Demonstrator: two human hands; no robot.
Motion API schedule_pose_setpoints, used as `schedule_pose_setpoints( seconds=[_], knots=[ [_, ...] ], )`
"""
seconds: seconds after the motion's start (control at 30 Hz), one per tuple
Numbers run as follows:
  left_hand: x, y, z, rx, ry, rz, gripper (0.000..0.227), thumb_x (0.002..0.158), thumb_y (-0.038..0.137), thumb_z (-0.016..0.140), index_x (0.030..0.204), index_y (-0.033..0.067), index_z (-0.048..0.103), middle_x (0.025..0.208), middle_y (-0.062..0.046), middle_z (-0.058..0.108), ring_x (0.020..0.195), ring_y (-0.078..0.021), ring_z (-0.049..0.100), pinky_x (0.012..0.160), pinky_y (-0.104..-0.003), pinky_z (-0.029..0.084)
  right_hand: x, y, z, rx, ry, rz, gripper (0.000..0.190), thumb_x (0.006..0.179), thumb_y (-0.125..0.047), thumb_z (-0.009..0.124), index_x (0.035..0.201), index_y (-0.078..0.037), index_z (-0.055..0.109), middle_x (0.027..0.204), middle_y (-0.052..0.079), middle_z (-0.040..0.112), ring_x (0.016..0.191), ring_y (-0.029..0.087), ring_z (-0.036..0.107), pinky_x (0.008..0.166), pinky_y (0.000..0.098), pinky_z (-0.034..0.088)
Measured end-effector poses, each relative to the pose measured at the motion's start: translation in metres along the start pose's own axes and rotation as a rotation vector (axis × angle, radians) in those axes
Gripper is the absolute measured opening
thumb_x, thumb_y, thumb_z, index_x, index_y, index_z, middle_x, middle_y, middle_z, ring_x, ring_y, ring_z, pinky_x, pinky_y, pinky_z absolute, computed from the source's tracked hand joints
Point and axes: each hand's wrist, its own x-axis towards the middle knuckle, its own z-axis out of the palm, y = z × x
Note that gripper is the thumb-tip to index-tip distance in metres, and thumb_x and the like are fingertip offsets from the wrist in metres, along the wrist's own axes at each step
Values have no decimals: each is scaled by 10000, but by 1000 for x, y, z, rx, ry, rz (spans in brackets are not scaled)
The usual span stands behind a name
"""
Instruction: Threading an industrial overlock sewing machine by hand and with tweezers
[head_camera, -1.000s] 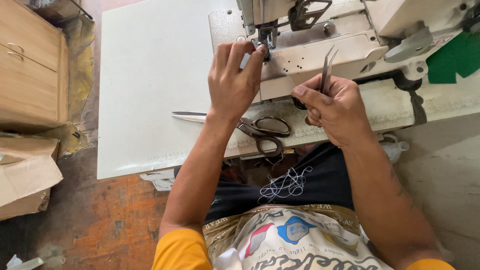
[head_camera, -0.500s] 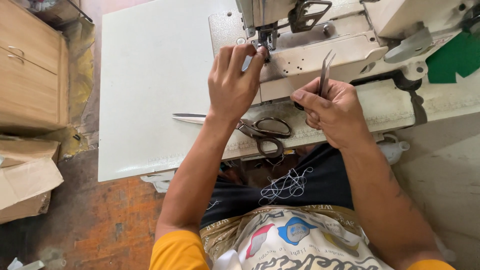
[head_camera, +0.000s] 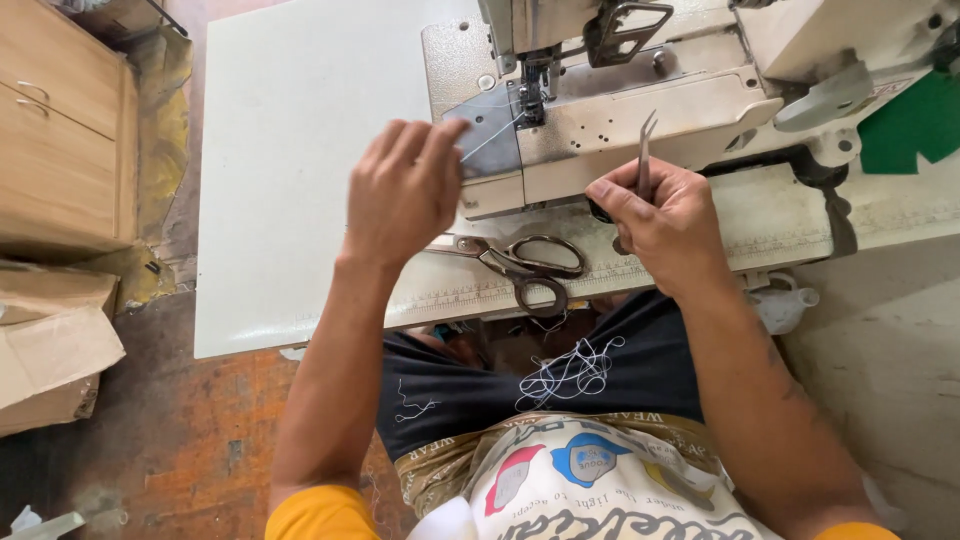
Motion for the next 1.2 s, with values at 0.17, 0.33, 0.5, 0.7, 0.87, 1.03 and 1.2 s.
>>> schedule_pose_setpoints(
  seconds=[0.17, 0.33, 0.5, 0.7, 0.87, 1.03, 1.2],
  knots=[
    [8, 47, 4, -61, 137, -88, 371, 1052, 84, 665, 1399, 189, 744, 1226, -64, 712, 872, -192, 682, 748, -311, 627, -7, -5, 11, -74, -25, -64, 101, 1036, -18, 769, 1007, 76, 748, 553, 70, 497, 431, 61, 463, 409, 216, 391],
    [24, 91, 13, -233, 172, -3, 184, 1065, 105, 689, 1147, 170, 839, 1287, -53, 747, 887, -169, 684, 789, -276, 604, -7, -15, 9, -258, -42, -202, 116, 1035, -57, 826, 984, 37, 782, 603, 93, 557, 492, 104, 553, 443, 248, 423],
    [23, 108, 9, -669, 204, -319, 164, 1084, 49, 687, 1190, 100, 802, 1218, -88, 804, 921, -194, 781, 770, -279, 653, -20, -71, 12, -580, -80, -96, 834, 1122, -668, 537, 1497, 75, 583, 1036, 239, 696, 866, 327, 675, 887, 560, 535],
    [12, 107, 7, -1144, 288, -826, 115, 1130, 151, 697, 1183, 120, 795, 1014, -72, 832, 605, -66, 673, 496, -171, 492, 6, -53, -8, -878, -118, -432, 286, 1210, -40, 670, 1453, 86, 753, 1058, 290, 669, 964, 410, 679, 937, 551, 492],
    [18, 99, -6, -1376, 323, -1018, 197, 1122, 224, 678, 1159, 49, 761, 1139, -124, 826, 634, -131, 705, 502, -203, 494, 30, -39, -4, -1181, -14, -623, 278, 1121, -136, 850, 1399, -127, 850, 1191, 81, 774, 767, 214, 687, 668, 392, 586],
    [19, 99, -6, -1405, 309, -1075, 211, 1114, 228, 664, 1133, 42, 762, 1127, -151, 826, 655, -159, 750, 492, -207, 491, 40, -31, 5, -1309, 34, -832, 128, 1146, -125, 872, 1255, -181, 837, 1174, -8, 759, 888, 193, 730, 503, 326, 507],
    [16, 99, -5, -1420, 292, -1053, 214, 1124, 237, 662, 1166, 57, 768, 1159, -139, 825, 680, -155, 754, 520, -203, 504, 43, -28, 10, -1340, 55, -843, 172, 1100, -109, 894, 1260, -161, 855, 1141, 13, 740, 928, 214, 748, 555, 319, 571]
  ],
)
